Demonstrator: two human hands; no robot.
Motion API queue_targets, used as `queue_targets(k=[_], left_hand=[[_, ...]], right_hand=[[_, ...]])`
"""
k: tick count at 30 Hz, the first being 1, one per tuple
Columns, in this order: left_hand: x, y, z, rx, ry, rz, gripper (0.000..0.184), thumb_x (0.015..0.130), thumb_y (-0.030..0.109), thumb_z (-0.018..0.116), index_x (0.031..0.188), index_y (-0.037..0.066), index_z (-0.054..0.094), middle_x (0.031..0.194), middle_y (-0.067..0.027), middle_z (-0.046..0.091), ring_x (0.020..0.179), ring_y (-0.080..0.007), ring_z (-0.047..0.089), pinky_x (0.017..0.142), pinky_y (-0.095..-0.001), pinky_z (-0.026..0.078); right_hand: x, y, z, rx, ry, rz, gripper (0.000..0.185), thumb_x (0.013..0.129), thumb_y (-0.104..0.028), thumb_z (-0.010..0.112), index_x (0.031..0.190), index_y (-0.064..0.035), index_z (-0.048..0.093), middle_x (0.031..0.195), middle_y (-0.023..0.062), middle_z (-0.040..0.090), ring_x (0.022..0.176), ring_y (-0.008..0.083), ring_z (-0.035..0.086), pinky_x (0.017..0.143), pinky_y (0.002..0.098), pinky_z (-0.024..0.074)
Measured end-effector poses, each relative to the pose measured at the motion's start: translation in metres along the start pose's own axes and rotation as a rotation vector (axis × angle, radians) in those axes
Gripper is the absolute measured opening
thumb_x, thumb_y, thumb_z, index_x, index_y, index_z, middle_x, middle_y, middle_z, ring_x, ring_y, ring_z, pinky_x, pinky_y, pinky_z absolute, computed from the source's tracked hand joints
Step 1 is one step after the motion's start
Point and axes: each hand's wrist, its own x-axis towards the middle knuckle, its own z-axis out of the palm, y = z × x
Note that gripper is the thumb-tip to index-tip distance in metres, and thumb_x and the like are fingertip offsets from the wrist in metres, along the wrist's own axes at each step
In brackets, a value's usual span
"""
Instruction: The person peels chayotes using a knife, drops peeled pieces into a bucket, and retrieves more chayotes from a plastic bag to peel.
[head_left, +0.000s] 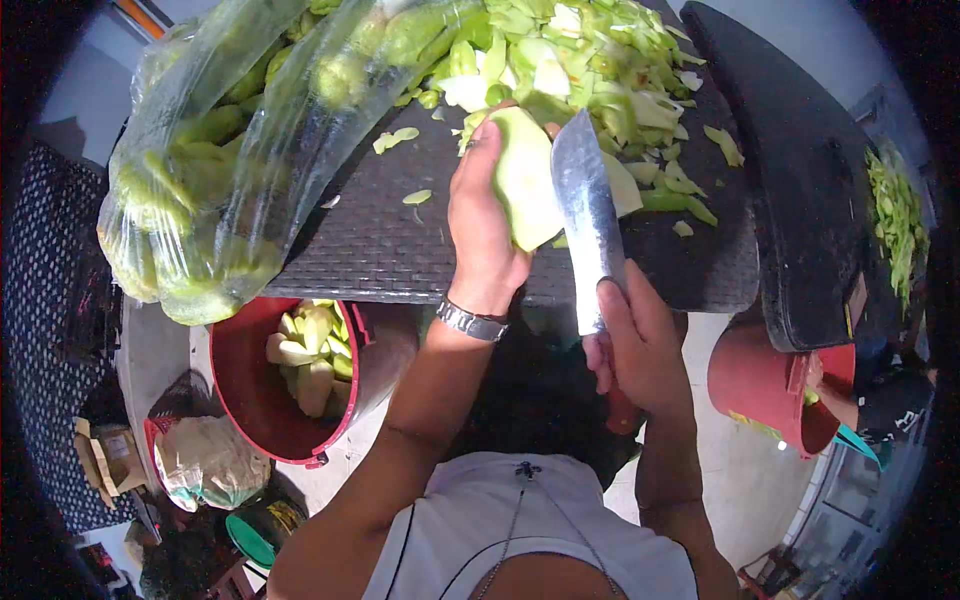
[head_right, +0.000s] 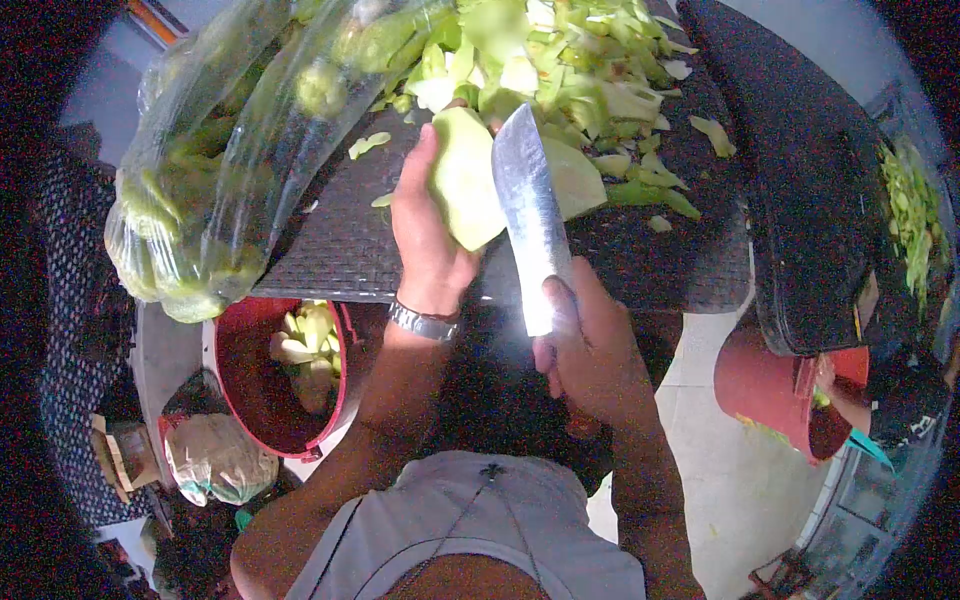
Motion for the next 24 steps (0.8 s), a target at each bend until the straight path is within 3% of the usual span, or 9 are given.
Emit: queue_targets(k=[10,16,20,24], left_hand=[[-0.030,-0.024,0.010,-0.006,0.031,-0.130,0.049,0.108,0.048,0.043,0.126,0.005,0.060,0.105,-0.0078,0.071,0.087,-0.0196,0.070,0.079,-0.0350,0.058],[-0.029,-0.026,0.013,0.172,0.121,-0.072,0.051,0.108,0.049,0.042,0.123,0.004,0.060,0.101,-0.0096,0.071,0.084,-0.0210,0.070,0.076,-0.0353,0.058],[-0.009,-0.024,-0.001,0.076,0.126,-0.096,0.049,0.108,0.047,0.044,0.120,0.003,0.062,0.095,-0.0102,0.071,0.076,-0.0213,0.070,0.072,-0.0345,0.058],[-0.023,-0.029,0.010,0.127,0.125,-0.114,0.047,0.108,0.045,0.046,0.121,0.003,0.062,0.096,-0.0099,0.071,0.079,-0.0204,0.070,0.073,-0.0353,0.058]], right_hand=[[0.014,0.003,0.006,0.184,-0.053,-0.060,0.030,0.111,-0.034,0.039,0.119,-0.0063,0.049,0.060,0.0035,0.052,0.040,0.0111,0.047,0.038,0.0273,0.0401],[0.011,0.002,0.008,0.205,-0.066,0.035,0.033,0.112,-0.036,0.037,0.120,-0.0062,0.049,0.060,0.0034,0.053,0.040,0.0113,0.048,0.037,0.0272,0.0414],[-0.001,0.000,0.012,0.144,-0.090,0.100,0.034,0.112,-0.037,0.038,0.117,-0.0067,0.051,0.061,0.0032,0.052,0.040,0.0110,0.048,0.037,0.0271,0.0420],[0.011,0.006,0.008,0.257,-0.091,0.008,0.032,0.111,-0.036,0.038,0.115,-0.0073,0.052,0.061,0.0034,0.053,0.041,0.0110,0.048,0.038,0.0276,0.0420]])
